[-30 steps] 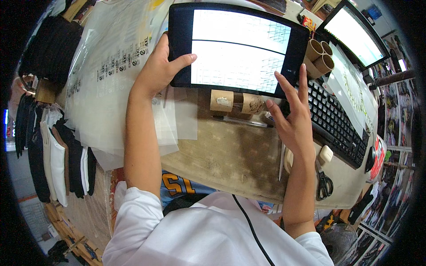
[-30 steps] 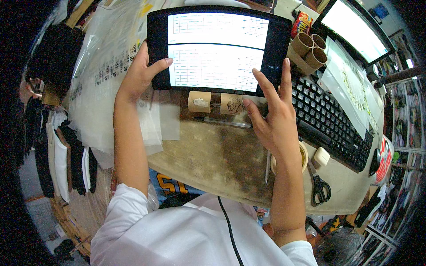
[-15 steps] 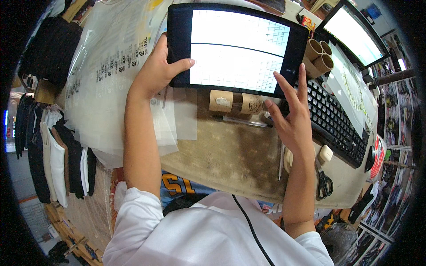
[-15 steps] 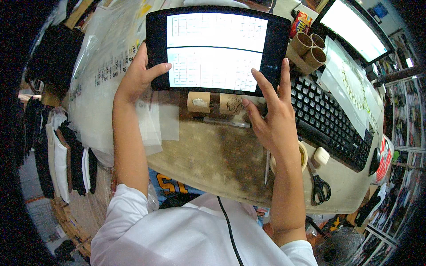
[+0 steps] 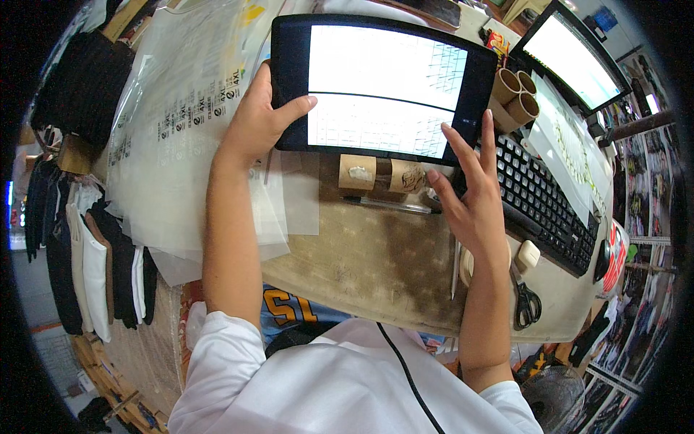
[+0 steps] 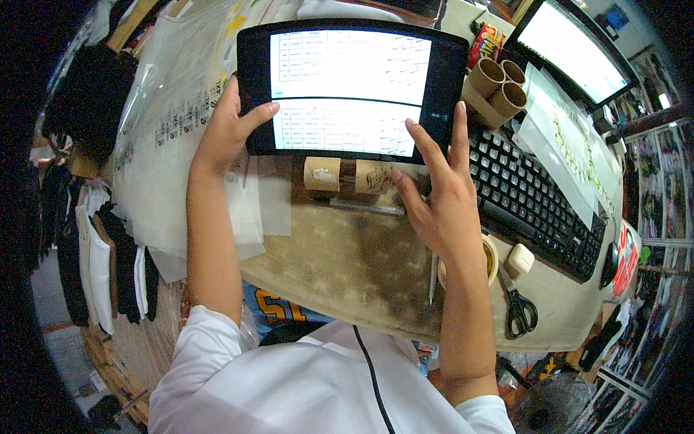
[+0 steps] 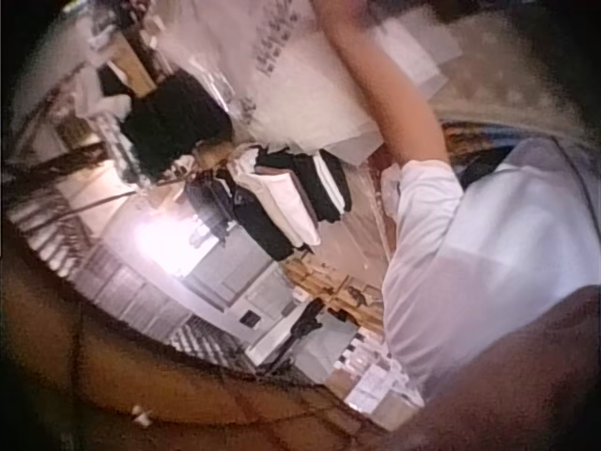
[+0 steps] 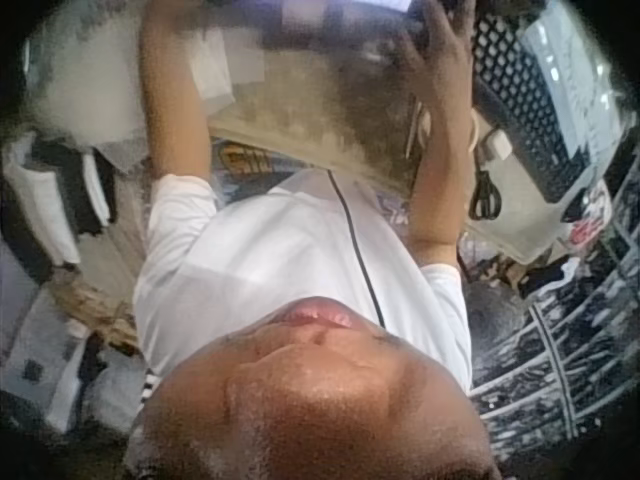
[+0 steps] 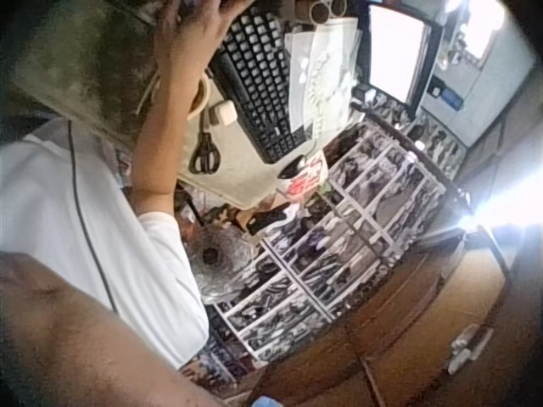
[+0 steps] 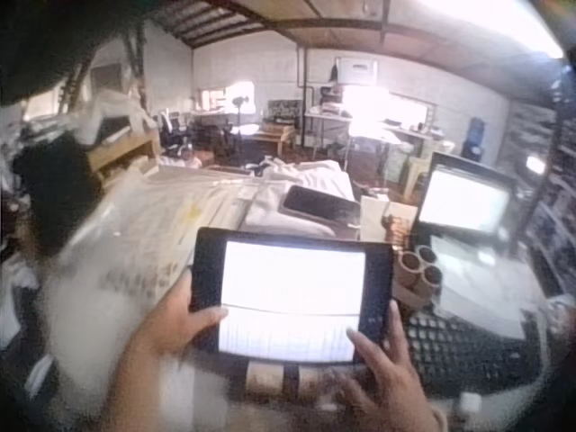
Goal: The person uses a tablet to navigate through file folders and view an order spreadsheet, checks a smartphone for updates, and handles several transparent plastic sheets and black garment pieces on a desk.
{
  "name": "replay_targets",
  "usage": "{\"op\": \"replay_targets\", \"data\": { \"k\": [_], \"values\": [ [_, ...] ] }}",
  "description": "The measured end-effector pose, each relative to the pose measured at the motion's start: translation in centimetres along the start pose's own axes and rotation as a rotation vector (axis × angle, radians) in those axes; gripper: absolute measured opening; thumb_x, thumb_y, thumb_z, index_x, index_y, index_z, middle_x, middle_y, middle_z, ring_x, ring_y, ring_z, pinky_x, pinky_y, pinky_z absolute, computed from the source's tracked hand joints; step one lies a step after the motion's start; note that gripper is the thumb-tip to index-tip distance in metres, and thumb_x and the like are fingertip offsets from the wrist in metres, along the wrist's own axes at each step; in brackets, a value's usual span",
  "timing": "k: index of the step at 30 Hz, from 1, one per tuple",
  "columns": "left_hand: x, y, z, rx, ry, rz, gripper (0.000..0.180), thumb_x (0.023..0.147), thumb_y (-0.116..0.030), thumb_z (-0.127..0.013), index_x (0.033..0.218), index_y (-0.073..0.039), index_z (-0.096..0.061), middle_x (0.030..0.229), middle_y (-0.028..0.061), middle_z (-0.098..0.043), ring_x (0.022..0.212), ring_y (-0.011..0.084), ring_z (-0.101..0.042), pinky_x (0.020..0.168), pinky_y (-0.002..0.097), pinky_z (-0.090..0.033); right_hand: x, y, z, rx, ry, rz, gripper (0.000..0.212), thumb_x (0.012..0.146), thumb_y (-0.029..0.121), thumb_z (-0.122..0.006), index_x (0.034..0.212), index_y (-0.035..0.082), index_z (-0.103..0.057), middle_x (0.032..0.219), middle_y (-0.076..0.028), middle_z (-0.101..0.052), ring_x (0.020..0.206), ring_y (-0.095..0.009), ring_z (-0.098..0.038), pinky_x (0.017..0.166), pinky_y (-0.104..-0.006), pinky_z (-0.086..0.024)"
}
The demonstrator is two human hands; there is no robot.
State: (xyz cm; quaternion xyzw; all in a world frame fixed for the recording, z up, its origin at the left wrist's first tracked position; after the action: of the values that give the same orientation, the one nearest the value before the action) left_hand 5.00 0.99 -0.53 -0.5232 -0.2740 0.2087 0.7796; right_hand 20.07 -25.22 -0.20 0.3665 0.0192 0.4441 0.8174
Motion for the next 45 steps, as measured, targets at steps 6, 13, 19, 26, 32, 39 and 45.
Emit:
{"op": "replay_targets", "data": {
  "k": [6, 13, 19, 26, 32, 39, 45],
  "values": [
    [-0.7, -0.6, 0.2, 0.097, -0.023, -0.048, 0.063, 0.080, -0.019, -0.076, 0.129, 0.004, -0.043, 0.118, 0.0164, -0.059, 0.107, 0.0215, -0.058, 0.098, 0.0331, -0.046, 0.0, 0.1, 0.1, -0.021, -0.004, -0.010, 0.056, 0.085, 0.018, -0.074, 0.138, 0.023, -0.056, 0.163, -0.018, -0.013, 0.124, -0.042, -0.056, 0.097, -0.0446, -0.051],
    [0.2, -0.3, -0.1, 0.008, -0.064, 0.001, 0.060, 0.079, -0.018, -0.076, 0.127, 0.003, -0.047, 0.115, 0.0152, -0.061, 0.103, 0.0215, -0.060, 0.094, 0.0316, -0.048, 0.0, 0.2, 0.1, -0.022, 0.006, -0.013, 0.057, 0.084, 0.018, -0.074, 0.138, 0.024, -0.056, 0.163, -0.018, -0.013, 0.124, -0.042, -0.056, 0.095, -0.0437, -0.052],
    [-0.5, -0.3, 0.1, 0.003, -0.024, -0.036, 0.058, 0.079, -0.017, -0.077, 0.125, 0.003, -0.047, 0.113, 0.0147, -0.061, 0.100, 0.0193, -0.060, 0.091, 0.0330, -0.049, 0.0, 0.1, 0.1, -0.030, -0.006, 0.006, 0.057, 0.084, 0.017, -0.075, 0.138, 0.024, -0.056, 0.163, -0.018, -0.012, 0.123, -0.042, -0.057, 0.093, -0.0431, -0.054],
    [0.2, 0.0, 0.1, -0.019, -0.029, -0.029, 0.055, 0.081, -0.024, -0.076, 0.121, 0.002, -0.049, 0.110, 0.0128, -0.061, 0.099, 0.0183, -0.059, 0.090, 0.0334, -0.050, 0.0, 0.2, 0.1, -0.040, 0.000, -0.004, 0.057, 0.084, 0.017, -0.074, 0.138, 0.023, -0.056, 0.163, -0.018, -0.012, 0.122, -0.041, -0.057, 0.095, -0.0436, -0.053],
    [0.0, -0.4, 0.0, 0.015, -0.002, 0.017, 0.061, 0.083, -0.016, -0.073, 0.133, 0.001, -0.043, 0.124, 0.0138, -0.059, 0.115, 0.0203, -0.056, 0.103, 0.0340, -0.042, 0.0, 0.2, 0.1, -0.007, 0.005, -0.002, 0.057, 0.084, 0.017, -0.075, 0.137, 0.023, -0.056, 0.163, -0.019, -0.013, 0.124, -0.042, -0.056, 0.098, -0.0446, -0.051],
    [-0.2, -0.6, -0.1, -0.016, -0.001, -0.019, 0.058, 0.081, -0.020, -0.076, 0.126, 0.001, -0.046, 0.113, 0.0132, -0.061, 0.104, 0.0185, -0.060, 0.092, 0.0314, -0.051, 0.0, 0.2, 0.1, -0.023, 0.001, -0.002, 0.056, 0.084, 0.017, -0.074, 0.137, 0.023, -0.056, 0.163, -0.019, -0.013, 0.125, -0.042, -0.055, 0.099, -0.0449, -0.051],
    [-0.2, -0.3, 0.1, 0.018, -0.023, -0.043, 0.060, 0.079, -0.024, -0.078, 0.124, 0.002, -0.048, 0.108, 0.0156, -0.063, 0.098, 0.0203, -0.063, 0.089, 0.0326, -0.053, 0.0, 0.2, 0.0, -0.006, 0.014, -0.032, 0.057, 0.084, 0.017, -0.074, 0.137, 0.023, -0.056, 0.163, -0.019, -0.013, 0.125, -0.043, -0.054, 0.099, -0.0454, -0.051]
  ]
}}
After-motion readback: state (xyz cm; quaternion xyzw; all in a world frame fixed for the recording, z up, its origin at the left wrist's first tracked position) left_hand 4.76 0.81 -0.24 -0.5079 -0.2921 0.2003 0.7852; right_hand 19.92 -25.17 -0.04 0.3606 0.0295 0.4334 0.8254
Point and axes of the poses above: each hand's wrist, its own x-axis towards the middle knuckle, its own z-axis out of the back of the hand, y = z × x, the point moved 4 cm from there along x, towards the middle knuckle
